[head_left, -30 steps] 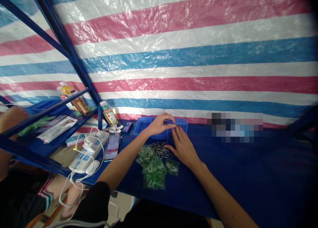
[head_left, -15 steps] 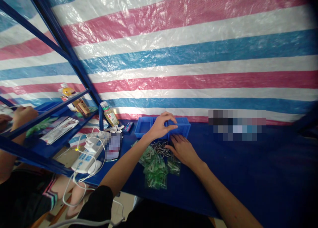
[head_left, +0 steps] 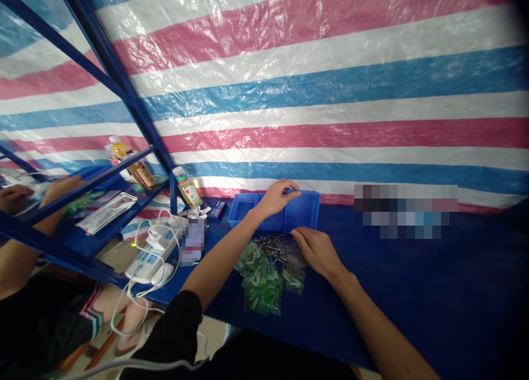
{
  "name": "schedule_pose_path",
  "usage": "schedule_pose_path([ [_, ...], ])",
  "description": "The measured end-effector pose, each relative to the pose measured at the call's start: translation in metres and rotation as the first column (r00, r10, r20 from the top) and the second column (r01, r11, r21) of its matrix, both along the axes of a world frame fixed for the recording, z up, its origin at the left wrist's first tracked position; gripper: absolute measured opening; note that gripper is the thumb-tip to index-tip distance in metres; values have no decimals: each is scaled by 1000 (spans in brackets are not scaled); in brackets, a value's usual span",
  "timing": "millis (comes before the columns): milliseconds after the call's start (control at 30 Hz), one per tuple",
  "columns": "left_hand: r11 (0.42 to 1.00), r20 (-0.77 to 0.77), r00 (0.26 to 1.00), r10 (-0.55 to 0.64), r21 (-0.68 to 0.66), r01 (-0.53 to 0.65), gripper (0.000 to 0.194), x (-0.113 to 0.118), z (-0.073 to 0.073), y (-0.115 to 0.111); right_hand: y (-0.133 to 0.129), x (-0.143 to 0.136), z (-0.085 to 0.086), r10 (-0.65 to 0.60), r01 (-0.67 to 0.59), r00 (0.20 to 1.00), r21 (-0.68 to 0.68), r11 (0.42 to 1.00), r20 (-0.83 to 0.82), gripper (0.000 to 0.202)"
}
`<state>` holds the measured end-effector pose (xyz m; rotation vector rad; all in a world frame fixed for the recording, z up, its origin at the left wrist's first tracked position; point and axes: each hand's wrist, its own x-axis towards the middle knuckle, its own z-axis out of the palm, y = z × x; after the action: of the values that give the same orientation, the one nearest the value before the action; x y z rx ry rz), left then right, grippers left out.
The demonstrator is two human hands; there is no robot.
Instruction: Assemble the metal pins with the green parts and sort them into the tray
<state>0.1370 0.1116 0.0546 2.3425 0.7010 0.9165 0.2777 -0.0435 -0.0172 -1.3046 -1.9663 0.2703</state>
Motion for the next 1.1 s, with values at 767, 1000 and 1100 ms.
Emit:
schedule_pose_path([
  [767,907,-524,746,410,320,-273,33,-132,-50,-75,32,21,-38,-94,121,973,119,986,-210,17],
  [1000,907,-515,749,417,285,-309,37,-121,-52,-78,28,24,-31,-36,56,966,71,996,-256,21],
  [1100,926,-488,791,369,267,-267,37,-126,-47,-77,23,21,-27,-72,106,974,151,983,-216,23],
])
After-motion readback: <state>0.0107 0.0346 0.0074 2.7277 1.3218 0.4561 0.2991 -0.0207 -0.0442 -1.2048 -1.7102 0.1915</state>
